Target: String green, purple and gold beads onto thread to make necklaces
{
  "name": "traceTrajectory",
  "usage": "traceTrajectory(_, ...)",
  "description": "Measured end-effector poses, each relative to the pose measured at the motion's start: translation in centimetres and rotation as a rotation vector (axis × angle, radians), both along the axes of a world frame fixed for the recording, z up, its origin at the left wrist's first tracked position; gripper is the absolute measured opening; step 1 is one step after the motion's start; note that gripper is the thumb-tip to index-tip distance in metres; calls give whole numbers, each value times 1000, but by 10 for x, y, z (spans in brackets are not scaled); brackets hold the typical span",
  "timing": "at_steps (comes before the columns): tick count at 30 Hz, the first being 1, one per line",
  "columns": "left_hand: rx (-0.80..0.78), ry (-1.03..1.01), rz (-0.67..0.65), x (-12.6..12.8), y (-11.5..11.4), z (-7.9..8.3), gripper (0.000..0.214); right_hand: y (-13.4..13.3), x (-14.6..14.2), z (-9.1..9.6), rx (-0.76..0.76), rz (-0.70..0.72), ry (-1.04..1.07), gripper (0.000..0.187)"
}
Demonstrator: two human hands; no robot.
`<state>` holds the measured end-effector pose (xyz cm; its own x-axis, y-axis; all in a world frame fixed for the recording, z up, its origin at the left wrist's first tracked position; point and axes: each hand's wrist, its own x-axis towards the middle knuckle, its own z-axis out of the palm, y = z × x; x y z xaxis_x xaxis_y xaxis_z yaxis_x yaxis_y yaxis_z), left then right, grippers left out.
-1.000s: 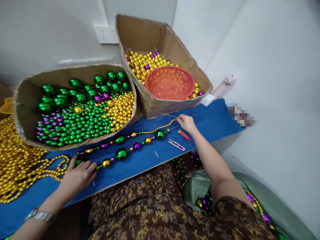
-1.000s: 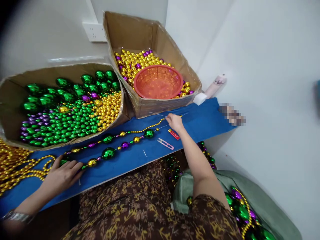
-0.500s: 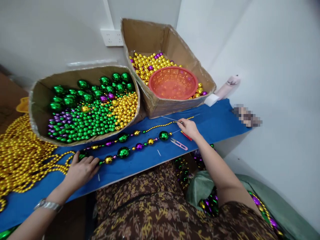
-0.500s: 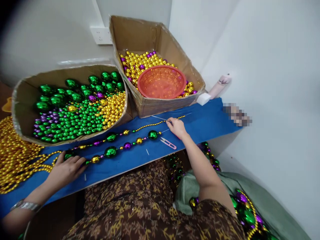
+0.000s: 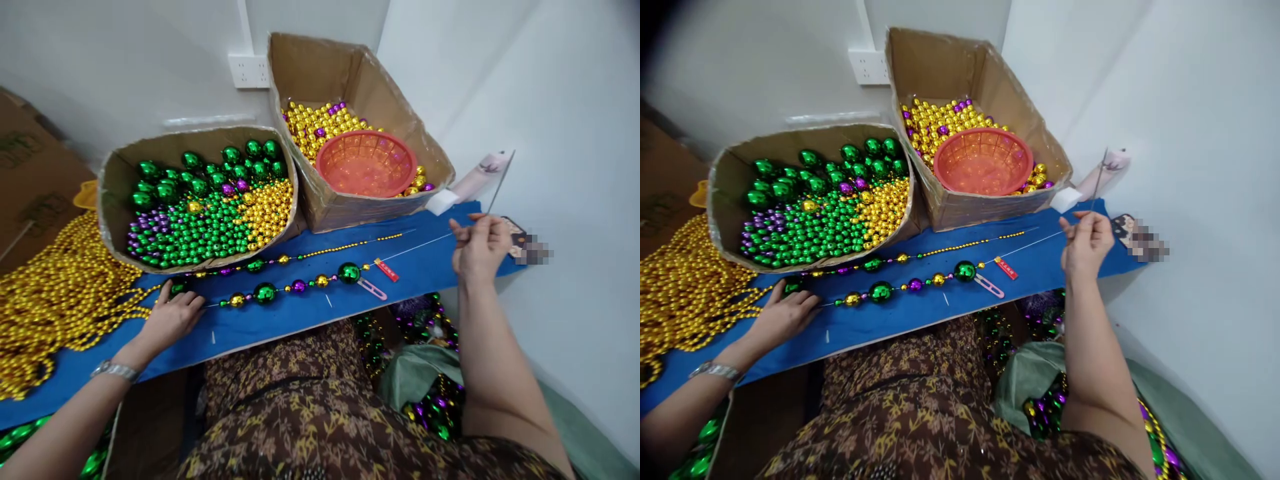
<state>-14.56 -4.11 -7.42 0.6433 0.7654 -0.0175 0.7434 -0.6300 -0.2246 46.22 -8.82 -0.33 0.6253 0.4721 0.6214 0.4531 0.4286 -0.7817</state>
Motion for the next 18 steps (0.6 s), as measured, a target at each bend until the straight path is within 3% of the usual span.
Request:
traceTrajectory(3,-37,-7,10,0,0,7,25,-8,-29,23,7,93,-20,22)
traceTrajectory(6,-71,-114,-1,26,-4,27,35,-14,-74,49,-21,184,-107,22)
traceTrajectory(8,-114,-252,-44,65,-9,42,41,-16,-103,67,-12,214,-154,24)
traceTrajectory(11,-256,-532,-152,149,-16,53,44,-15,-137,96,14,214,-220,30)
traceTrajectory(15,-369,-736,-347,249,-16,41,73,-14,-164,136,120,255,-237,29)
traceTrajectory(18,-498,-766,-305,278,-10,24,70,-16,-165,155,251,317,-188,21)
